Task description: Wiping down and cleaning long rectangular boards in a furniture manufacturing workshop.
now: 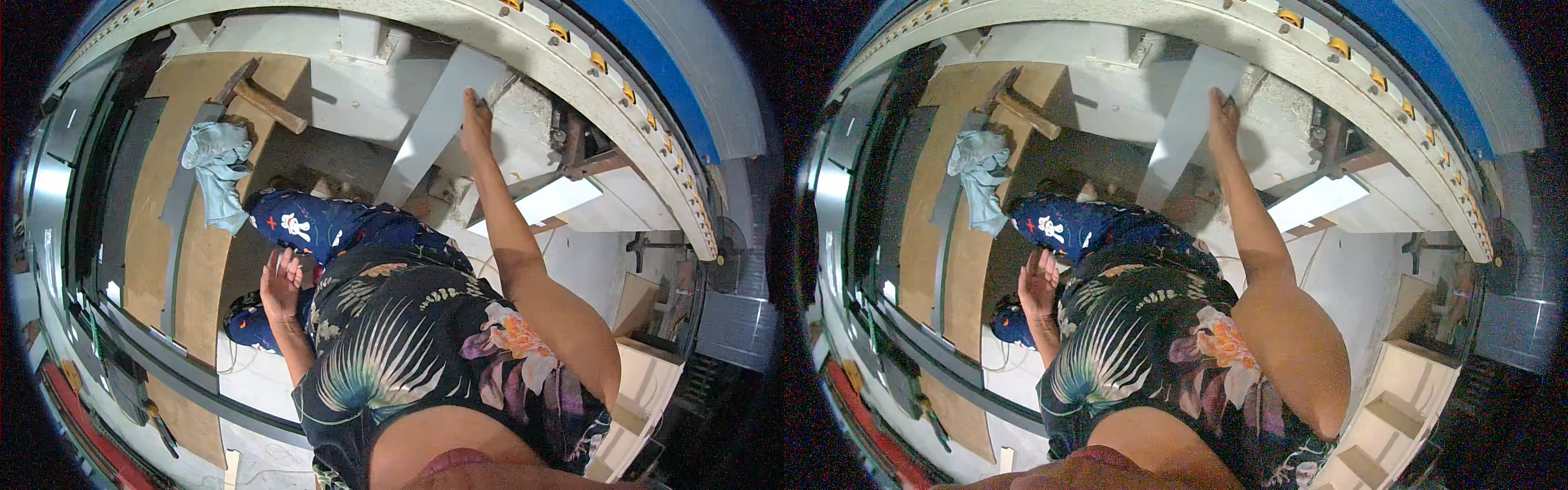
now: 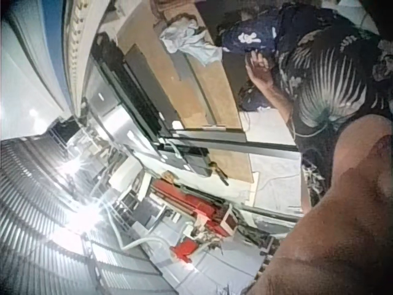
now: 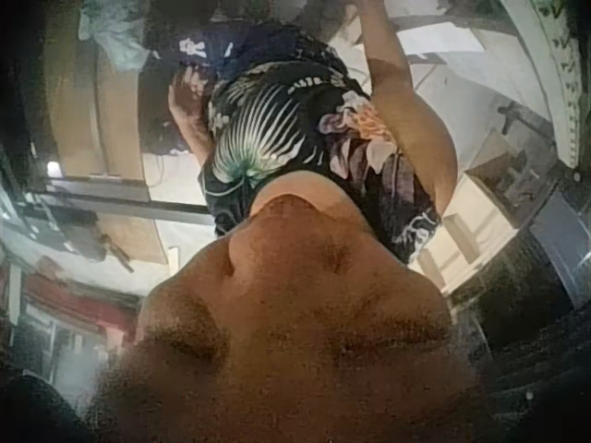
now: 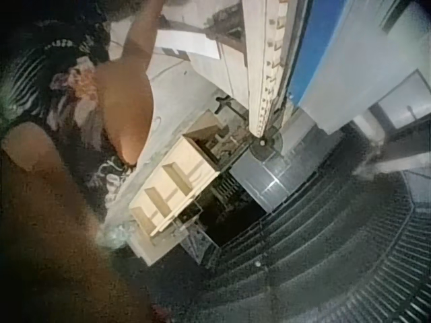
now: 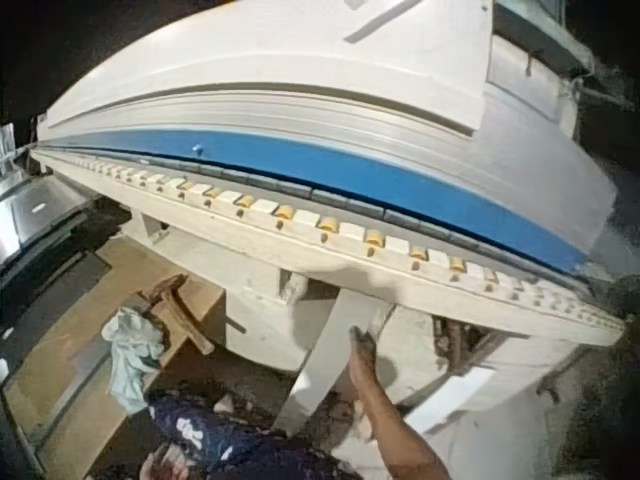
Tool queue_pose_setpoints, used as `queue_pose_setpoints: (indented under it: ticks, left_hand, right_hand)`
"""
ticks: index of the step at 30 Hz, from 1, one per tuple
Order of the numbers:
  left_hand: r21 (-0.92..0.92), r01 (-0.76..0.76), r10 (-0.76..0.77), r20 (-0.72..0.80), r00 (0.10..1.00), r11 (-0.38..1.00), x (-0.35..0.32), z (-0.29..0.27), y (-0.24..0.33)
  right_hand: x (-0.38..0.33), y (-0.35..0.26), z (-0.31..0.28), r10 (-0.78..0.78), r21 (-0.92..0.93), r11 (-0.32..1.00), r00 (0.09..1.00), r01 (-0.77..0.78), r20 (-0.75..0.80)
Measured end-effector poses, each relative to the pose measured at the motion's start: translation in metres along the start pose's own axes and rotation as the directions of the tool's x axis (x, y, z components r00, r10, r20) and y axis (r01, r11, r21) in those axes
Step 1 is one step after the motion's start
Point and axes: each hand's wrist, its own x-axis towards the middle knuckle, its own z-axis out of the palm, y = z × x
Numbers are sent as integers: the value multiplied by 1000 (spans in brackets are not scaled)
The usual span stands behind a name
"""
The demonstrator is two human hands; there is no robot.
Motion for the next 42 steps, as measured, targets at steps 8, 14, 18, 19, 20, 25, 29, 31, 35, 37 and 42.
queue_pose_setpoints:
  ticks: [8,14,18,19,20,25,29,31,35,37,42]
  left_hand:
    - [-11,29,-29,36,999,1000,5,-6,2]
    - [12,32,-32,38,999,999,4,-7,3]
    - [20,32,-32,11,999,999,4,-15,2]
    - [26,26,-27,18,999,999,6,-15,1]
    - [25,25,-26,17,1000,999,6,-14,2]
    - [38,28,-28,1,1000,999,7,-14,2]
    - [53,38,-37,-10,999,998,6,-14,1]
    - [38,39,-39,2,999,998,6,-16,1]
    - [56,59,-60,11,998,997,7,-17,2]
    - [74,69,-69,1,998,995,6,-20,2]
    - [126,98,-87,-95,992,987,5,-22,0]
  right_hand:
    - [11,-42,-81,-7,146,989,977,39,-211]
    - [21,-49,-96,-113,189,969,965,160,-238]
    - [27,-57,-112,-111,-47,994,954,102,-278]
    - [31,-55,-117,-165,-97,985,952,144,-257]
    - [22,-61,-114,-165,-97,985,953,145,-256]
    - [-32,-52,-123,-19,-93,996,982,1,-186]
    - [-59,-17,-150,109,-97,985,947,-144,-303]
    - [-67,19,-178,26,-33,999,957,-37,-288]
    - [-95,52,-235,3,-286,951,926,-119,-378]
    - [-106,59,-251,249,-38,935,729,-353,-637]
    - [-97,60,-298,100,100,994,648,-37,-755]
